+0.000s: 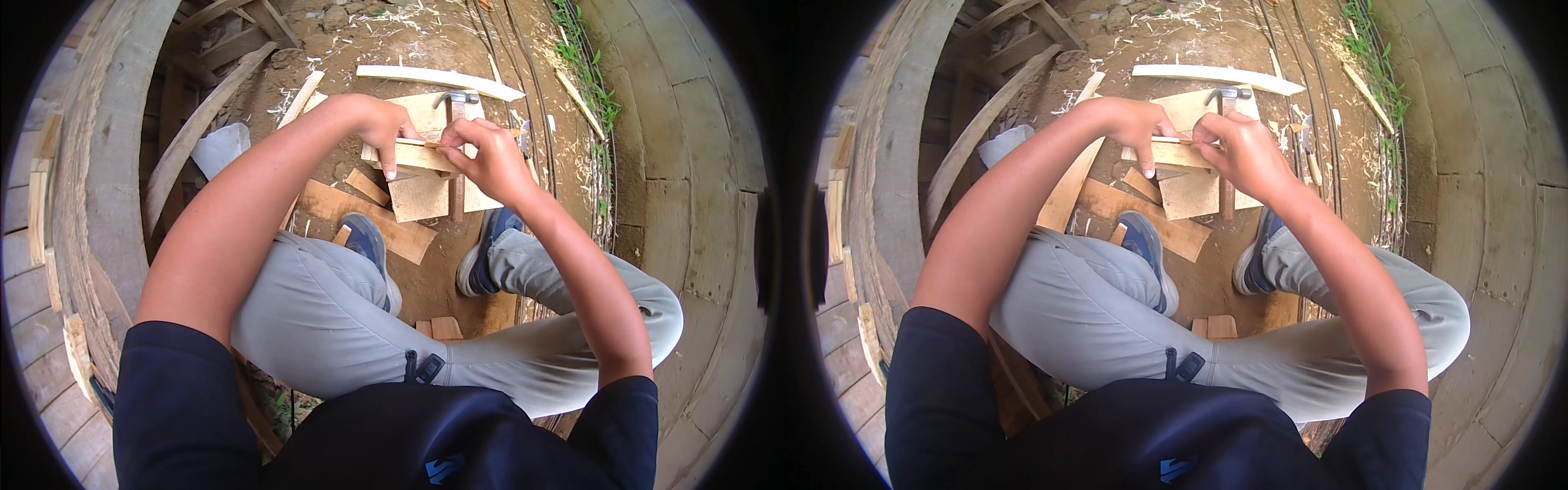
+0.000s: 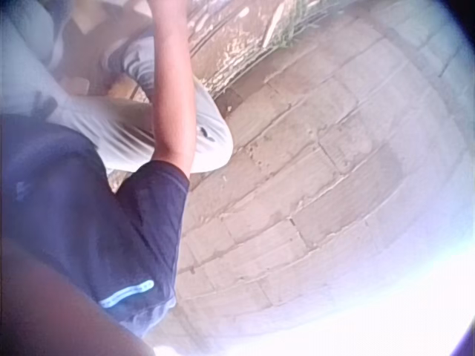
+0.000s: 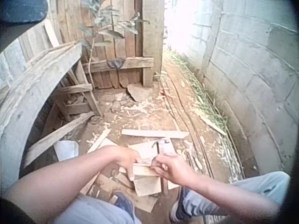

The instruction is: The person assembles a small wooden box by hand, fitting pieces together and using a hammer to drive nails. They handle small wooden planks, a hammer, and nails to construct the box frame and sides.

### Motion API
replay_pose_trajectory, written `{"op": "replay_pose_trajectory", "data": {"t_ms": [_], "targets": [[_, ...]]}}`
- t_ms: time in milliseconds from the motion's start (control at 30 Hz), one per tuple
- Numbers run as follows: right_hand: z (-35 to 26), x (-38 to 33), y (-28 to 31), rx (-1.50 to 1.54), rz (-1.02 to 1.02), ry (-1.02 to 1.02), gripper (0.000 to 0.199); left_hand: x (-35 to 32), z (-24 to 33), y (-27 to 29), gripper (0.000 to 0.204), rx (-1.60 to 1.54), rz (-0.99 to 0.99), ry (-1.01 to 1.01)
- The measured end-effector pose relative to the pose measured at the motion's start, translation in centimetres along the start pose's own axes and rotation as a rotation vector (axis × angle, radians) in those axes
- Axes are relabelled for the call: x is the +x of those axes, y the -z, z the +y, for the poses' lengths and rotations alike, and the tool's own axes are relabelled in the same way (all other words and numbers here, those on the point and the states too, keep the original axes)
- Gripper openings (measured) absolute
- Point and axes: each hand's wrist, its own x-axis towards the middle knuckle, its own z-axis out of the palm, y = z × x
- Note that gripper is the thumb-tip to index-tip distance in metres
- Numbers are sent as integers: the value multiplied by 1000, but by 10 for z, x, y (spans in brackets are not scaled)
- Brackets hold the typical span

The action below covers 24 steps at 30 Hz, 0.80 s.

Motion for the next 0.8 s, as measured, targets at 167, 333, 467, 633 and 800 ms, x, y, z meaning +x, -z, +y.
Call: {"op": "replay_pose_trajectory", "data": {"t_ms": [167, 333, 467, 633, 800], "targets": [[-1, 1, -4, -6, 9, -56, 17, 3, -5, -1, 61, 23, 7, -7], [-6, 4, -1, -60, -8, -95, 16, -2, 4, 4, 58, 20, -3, -19], [-11, 2, -1, 101, -14, -68, 14, -4, -1, 1, 58, -29, 1, -60], [-16, 8, -9, 473, 379, -186, 20, -4, 5, 3, 65, -11, 2, -65], [-12, 23, 29, 849, 350, -437, 26, -2, 9, 7, 91, 74, 26, -113]]}}
